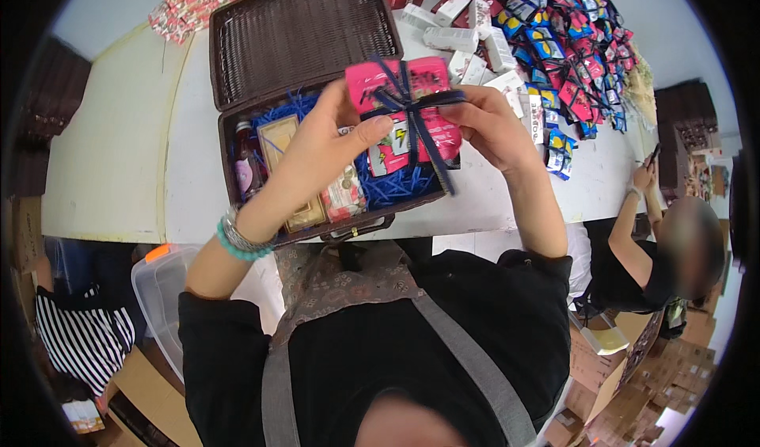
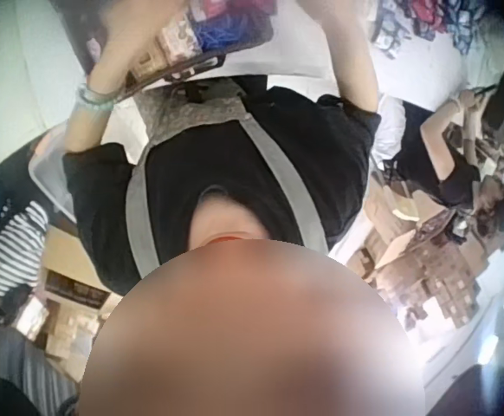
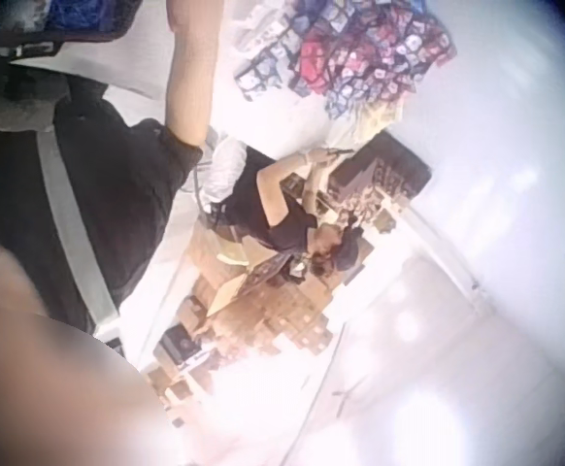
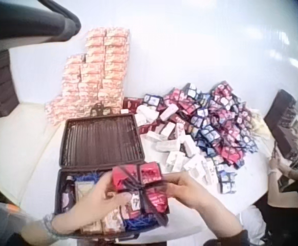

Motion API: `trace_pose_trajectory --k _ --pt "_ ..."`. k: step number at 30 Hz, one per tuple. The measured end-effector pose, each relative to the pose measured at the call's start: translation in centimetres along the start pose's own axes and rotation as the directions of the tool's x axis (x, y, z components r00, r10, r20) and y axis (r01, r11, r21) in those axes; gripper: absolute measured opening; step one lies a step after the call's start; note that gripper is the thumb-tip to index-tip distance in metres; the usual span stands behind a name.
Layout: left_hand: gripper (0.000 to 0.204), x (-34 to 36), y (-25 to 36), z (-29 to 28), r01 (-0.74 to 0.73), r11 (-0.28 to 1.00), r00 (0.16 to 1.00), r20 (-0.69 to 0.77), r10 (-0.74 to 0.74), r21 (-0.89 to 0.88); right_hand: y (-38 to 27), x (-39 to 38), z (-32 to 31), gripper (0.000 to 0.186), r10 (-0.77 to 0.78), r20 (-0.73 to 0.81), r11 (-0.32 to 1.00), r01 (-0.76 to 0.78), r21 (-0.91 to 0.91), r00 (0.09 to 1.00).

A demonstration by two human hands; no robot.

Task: The person assembles gift baskets by placing blue shredded paper into wicker baskets, then arranging various packaged items such as chocolate bars, tea boxes, and small wrapped gifts inside. The person repeatedly picks items from a nearby container and table, places them into the basket, and closes the basket lid.

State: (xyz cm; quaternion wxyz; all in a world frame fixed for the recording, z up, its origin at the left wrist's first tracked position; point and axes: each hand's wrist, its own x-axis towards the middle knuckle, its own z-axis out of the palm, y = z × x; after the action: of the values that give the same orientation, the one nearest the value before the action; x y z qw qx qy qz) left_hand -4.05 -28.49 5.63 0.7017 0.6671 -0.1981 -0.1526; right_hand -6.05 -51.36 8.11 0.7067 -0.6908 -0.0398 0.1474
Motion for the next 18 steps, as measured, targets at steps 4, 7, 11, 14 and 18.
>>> trace_pose_trajectory --k 4,7,11,14,18 --pt "0.041 -0.5 -2.4 -1.3 0.305 0.951 0.952 0.02 -0.304 -0.054 2.4 1.6 -0.1 0.085 -0.458 0.074 0.679 0.403 -0.614 0.886" --pt "0.042 -0.6 -3.6 -1.5 0.422 0.907 0.901 0.111 -0.418 -0.007 1.3 0.8 1.3 0.096 -0.387 0.471 0.21 0.573 -0.792 0.793" --pt "0.048 -0.7 -4.3 -1.1 0.558 0.824 0.783 0.267 -0.562 0.101 3.7 1.0 1.8 0.092 -0.033 0.577 0.232 0.568 -0.79 0.816" --pt "0.052 -0.7 -2.9 -1.8 0.527 0.731 0.692 0.28 -0.665 0.434 4.3 1.2 0.7 0.073 -0.097 0.607 0.307 0.603 -0.736 0.789" --pt "0.047 -2.4 -2.9 -1.6 0.124 0.809 0.964 0.125 -0.236 0.574 4.5 1.3 0.7 0.061 -0.095 0.612 0.344 0.603 -0.719 0.785"
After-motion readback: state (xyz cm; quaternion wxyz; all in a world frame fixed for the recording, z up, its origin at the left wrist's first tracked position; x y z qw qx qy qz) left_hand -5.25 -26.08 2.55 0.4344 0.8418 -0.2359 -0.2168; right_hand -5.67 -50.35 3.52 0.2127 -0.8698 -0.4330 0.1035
